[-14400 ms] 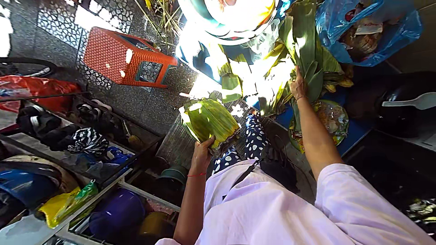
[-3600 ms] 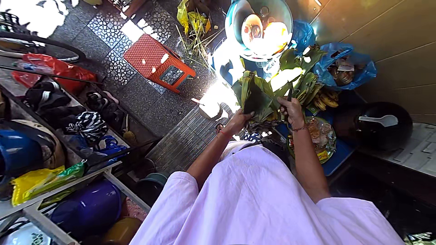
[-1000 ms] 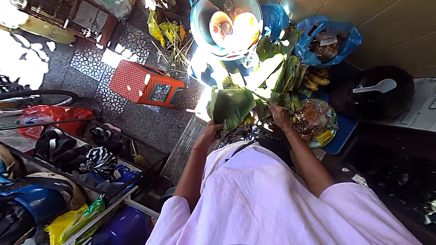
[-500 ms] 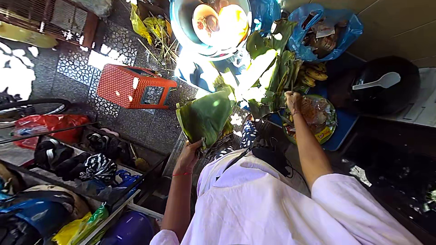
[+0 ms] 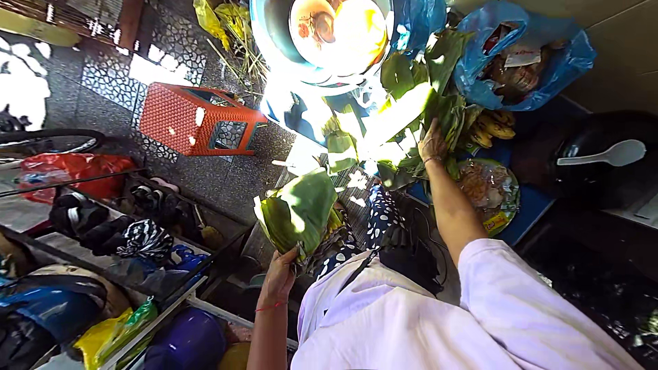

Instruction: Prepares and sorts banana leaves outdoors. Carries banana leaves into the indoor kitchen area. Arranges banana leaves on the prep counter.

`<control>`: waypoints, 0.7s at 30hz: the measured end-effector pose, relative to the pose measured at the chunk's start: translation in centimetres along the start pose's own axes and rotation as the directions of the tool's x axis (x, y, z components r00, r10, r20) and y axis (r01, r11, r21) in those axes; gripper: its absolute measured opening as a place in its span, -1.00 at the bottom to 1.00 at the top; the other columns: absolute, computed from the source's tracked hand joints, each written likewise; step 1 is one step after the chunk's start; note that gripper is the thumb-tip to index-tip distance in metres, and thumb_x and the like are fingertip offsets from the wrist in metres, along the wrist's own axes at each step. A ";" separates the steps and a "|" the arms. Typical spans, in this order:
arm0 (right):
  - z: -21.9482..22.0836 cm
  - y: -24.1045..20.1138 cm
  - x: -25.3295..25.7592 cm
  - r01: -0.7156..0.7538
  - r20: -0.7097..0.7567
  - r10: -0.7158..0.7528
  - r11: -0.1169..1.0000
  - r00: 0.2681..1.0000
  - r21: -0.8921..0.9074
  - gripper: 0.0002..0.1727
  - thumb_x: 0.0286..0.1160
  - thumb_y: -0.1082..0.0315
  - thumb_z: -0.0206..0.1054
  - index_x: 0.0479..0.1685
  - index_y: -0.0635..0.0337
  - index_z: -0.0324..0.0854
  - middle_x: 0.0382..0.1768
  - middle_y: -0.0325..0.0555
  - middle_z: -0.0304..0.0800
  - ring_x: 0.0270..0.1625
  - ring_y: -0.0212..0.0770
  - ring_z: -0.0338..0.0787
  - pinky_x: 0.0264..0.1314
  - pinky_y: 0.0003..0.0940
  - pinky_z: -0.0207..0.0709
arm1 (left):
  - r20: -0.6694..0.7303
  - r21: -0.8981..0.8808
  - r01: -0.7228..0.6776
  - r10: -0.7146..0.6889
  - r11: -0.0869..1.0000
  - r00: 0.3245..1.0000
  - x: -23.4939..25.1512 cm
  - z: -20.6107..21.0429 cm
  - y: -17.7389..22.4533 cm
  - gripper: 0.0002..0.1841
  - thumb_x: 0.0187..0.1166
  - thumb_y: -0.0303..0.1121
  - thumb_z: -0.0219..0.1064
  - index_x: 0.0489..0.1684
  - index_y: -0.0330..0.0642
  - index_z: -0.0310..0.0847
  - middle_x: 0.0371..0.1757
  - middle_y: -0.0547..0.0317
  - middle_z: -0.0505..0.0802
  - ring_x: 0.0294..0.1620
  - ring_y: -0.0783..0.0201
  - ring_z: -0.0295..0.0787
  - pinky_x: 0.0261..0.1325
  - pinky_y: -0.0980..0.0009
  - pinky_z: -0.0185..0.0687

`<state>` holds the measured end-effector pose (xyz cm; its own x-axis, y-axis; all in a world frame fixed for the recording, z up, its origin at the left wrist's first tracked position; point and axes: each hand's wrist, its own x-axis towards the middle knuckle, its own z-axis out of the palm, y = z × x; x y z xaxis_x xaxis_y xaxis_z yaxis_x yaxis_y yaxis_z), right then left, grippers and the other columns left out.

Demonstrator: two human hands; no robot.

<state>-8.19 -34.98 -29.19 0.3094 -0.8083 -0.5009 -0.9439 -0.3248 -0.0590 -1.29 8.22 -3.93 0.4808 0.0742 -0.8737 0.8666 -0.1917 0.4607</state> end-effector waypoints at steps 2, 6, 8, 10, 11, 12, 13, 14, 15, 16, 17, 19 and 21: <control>-1.8 1.0 -0.1 -0.027 0.043 0.025 0.999 0.999 0.034 -0.27 0.56 0.35 0.27 0.79 0.16 0.22 0.29 0.40 0.75 0.32 0.43 0.75 0.29 0.44 0.53 | 0.010 -0.007 0.015 -0.015 1.000 1.000 0.3 0.3 -0.1 -0.81 0.67 -0.67 0.06 0.02 -0.21 0.50 -0.35 0.21 0.86 -0.43 0.47 0.82 -0.38 0.56 0.76; -5.1 3.1 -1.0 -0.077 -0.038 0.085 0.984 0.996 0.162 -0.41 0.62 0.37 0.17 0.69 0.18 0.39 0.25 0.39 0.77 0.32 0.41 0.75 0.32 0.41 0.50 | 0.043 -0.033 0.014 -0.013 0.999 0.999 0.0 1.8 0.7 -0.81 0.67 -0.68 0.06 0.00 -0.22 0.49 -0.36 0.21 0.87 -0.42 0.47 0.83 -0.36 0.56 0.77; -6.1 4.2 -1.5 -0.071 -0.109 0.097 0.973 0.989 0.217 -0.42 0.65 0.37 0.13 0.70 0.17 0.38 0.27 0.39 0.76 0.33 0.39 0.75 0.34 0.38 0.52 | 0.065 -0.038 0.012 -0.009 0.999 0.998 0.1 2.2 1.0 -0.81 0.69 -0.67 0.05 -0.01 -0.21 0.50 -0.37 0.22 0.87 -0.43 0.47 0.83 -0.37 0.57 0.76; -6.4 5.1 -2.0 -0.041 -0.174 0.084 0.971 0.981 0.234 -0.46 0.66 0.38 0.13 0.65 0.22 0.36 0.26 0.38 0.75 0.30 0.39 0.77 0.31 0.35 0.55 | 0.070 -0.039 0.009 -0.007 0.999 0.998 0.3 2.4 1.2 -0.81 0.70 -0.66 0.04 -0.02 -0.20 0.51 -0.38 0.22 0.87 -0.45 0.48 0.83 -0.39 0.58 0.75; -6.4 5.4 -2.2 -0.024 -0.196 0.068 0.976 0.978 0.215 -0.49 0.65 0.39 0.14 0.60 0.25 0.39 0.23 0.38 0.77 0.27 0.39 0.78 0.27 0.35 0.57 | 0.070 -0.039 0.008 -0.006 0.999 0.998 0.3 2.4 1.2 -0.81 0.70 -0.66 0.04 -0.02 -0.20 0.51 -0.38 0.22 0.87 -0.45 0.47 0.82 -0.40 0.58 0.75; -6.3 5.5 -2.5 0.001 -0.208 0.036 0.985 0.978 0.173 -0.53 0.64 0.42 0.14 0.54 0.28 0.42 0.23 0.37 0.77 0.26 0.39 0.79 0.24 0.36 0.58 | 0.070 -0.034 0.006 -0.004 0.999 0.998 0.4 2.5 1.3 -0.81 0.69 -0.67 0.04 -0.03 -0.20 0.51 -0.39 0.22 0.87 -0.46 0.48 0.82 -0.40 0.58 0.74; -6.1 5.5 -2.7 0.035 -0.206 -0.010 0.992 0.978 0.118 -0.56 0.63 0.45 0.15 0.48 0.31 0.48 0.28 0.37 0.74 0.27 0.38 0.78 0.22 0.36 0.58 | 0.071 -0.031 0.004 -0.002 1.000 0.997 0.4 2.5 1.3 -0.81 0.69 -0.67 0.05 -0.03 -0.21 0.52 -0.39 0.22 0.87 -0.45 0.47 0.82 -0.40 0.58 0.75; -5.9 5.3 -2.7 0.067 -0.183 -0.054 0.995 0.982 0.067 -0.59 0.63 0.48 0.16 0.43 0.35 0.55 0.35 0.39 0.66 0.32 0.39 0.74 0.25 0.37 0.57 | 0.071 -0.027 0.001 0.001 1.000 0.997 0.5 2.4 1.3 -0.80 0.68 -0.68 0.05 -0.03 -0.21 0.52 -0.39 0.22 0.87 -0.45 0.47 0.82 -0.40 0.57 0.75; -5.7 4.9 -2.8 0.082 -0.135 -0.077 0.996 0.988 0.030 -0.59 0.62 0.50 0.17 0.41 0.34 0.61 0.42 0.40 0.58 0.37 0.39 0.69 0.28 0.36 0.57 | 0.070 -0.021 0.000 0.002 1.000 0.998 0.5 2.3 1.2 -0.80 0.67 -0.68 0.05 -0.03 -0.20 0.52 -0.39 0.22 0.87 -0.45 0.48 0.82 -0.39 0.57 0.75; -5.6 4.2 -3.0 0.078 -0.065 -0.078 0.997 0.995 0.003 -0.59 0.63 0.50 0.15 0.41 0.31 0.63 0.48 0.41 0.52 0.42 0.40 0.65 0.31 0.36 0.57 | 0.068 -0.018 -0.002 0.003 1.000 0.998 0.5 2.3 1.2 -0.80 0.67 -0.68 0.06 -0.04 -0.20 0.52 -0.39 0.22 0.87 -0.46 0.48 0.82 -0.40 0.58 0.75; -5.4 3.4 -3.0 0.063 0.011 -0.063 0.998 0.998 -0.005 -0.59 0.68 0.45 0.11 0.43 0.27 0.64 0.50 0.40 0.51 0.42 0.40 0.65 0.31 0.36 0.56 | 0.065 -0.016 -0.001 0.002 1.000 0.998 0.5 2.3 1.1 -0.80 0.67 -0.68 0.06 -0.05 -0.20 0.53 -0.40 0.23 0.87 -0.47 0.48 0.81 -0.41 0.58 0.74; -4.4 2.0 -2.7 0.034 0.132 -0.043 0.997 0.990 0.065 -0.53 0.75 0.22 0.09 0.49 0.23 0.61 0.35 0.37 0.71 0.37 0.38 0.73 0.33 0.38 0.54 | 0.057 -0.014 0.007 -0.006 1.000 0.998 0.4 2.4 0.8 -0.81 0.68 -0.66 0.06 -0.04 -0.19 0.52 -0.39 0.23 0.87 -0.46 0.48 0.82 -0.41 0.58 0.74; -3.3 0.5 -2.0 -0.048 0.212 0.011 0.985 0.977 0.167 -0.21 0.68 -0.07 0.26 0.73 0.32 0.30 0.31 0.41 0.73 0.40 0.37 0.72 0.46 0.33 0.48 | 0.040 -0.015 0.022 -0.021 1.000 0.999 0.3 2.5 0.7 -0.83 0.69 -0.65 0.07 -0.03 -0.20 0.52 -0.39 0.21 0.87 -0.47 0.47 0.82 -0.42 0.57 0.75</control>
<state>-8.95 -35.11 -25.35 0.2674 -0.6897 -0.6729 -0.9635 -0.1993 -0.1787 -0.89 5.63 -4.31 0.4568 0.0392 -0.8887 0.8787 -0.1755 0.4440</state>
